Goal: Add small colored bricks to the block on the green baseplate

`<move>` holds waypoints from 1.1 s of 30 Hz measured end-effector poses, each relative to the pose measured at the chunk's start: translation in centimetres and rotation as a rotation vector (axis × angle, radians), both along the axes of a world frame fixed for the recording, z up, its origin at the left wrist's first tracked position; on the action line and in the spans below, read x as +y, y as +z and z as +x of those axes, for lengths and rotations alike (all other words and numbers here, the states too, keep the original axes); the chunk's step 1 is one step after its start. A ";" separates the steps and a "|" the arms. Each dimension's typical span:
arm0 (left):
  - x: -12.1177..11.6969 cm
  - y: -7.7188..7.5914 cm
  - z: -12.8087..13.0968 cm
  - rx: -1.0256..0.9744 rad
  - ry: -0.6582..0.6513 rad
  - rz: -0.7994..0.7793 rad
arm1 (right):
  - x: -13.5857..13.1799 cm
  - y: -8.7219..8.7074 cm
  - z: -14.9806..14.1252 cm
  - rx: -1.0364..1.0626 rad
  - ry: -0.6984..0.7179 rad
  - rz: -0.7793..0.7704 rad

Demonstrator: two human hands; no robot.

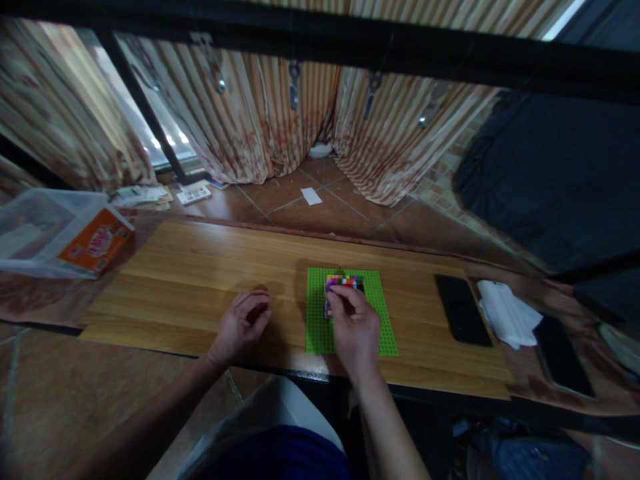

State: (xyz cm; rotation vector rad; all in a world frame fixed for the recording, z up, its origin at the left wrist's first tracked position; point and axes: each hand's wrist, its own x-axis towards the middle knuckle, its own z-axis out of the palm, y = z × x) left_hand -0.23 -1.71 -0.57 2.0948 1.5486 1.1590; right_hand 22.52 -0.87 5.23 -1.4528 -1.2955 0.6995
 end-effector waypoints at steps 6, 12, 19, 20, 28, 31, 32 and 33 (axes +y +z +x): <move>0.2 -0.2 0.0 0.003 -0.004 -0.010 | 1.8 -0.1 5.5 -0.318 -0.106 0.014; 0.2 -0.4 -0.1 -0.006 0.001 -0.017 | 3.7 -1.4 6.2 -0.475 -0.015 0.018; 0.3 -0.5 -0.1 -0.007 -0.012 -0.023 | 4.4 -1.4 6.2 -0.414 0.033 0.022; 0.3 -0.5 -0.1 -0.007 -0.012 -0.023 | 4.4 -1.4 6.2 -0.403 0.033 0.017; 0.3 -0.3 0.0 0.002 -0.008 -0.018 | 4.5 -1.4 6.3 -0.419 0.035 -0.013; 0.3 -0.3 0.1 0.007 -0.003 -0.029 | 4.6 -1.4 6.2 -0.427 0.028 -0.008; 0.3 -0.3 0.1 0.007 -0.002 -0.030 | 4.7 -1.4 6.1 -0.422 0.020 -0.010; 0.3 -0.3 0.1 0.007 -0.002 -0.030 | 4.7 -1.3 5.9 -0.412 0.005 -0.012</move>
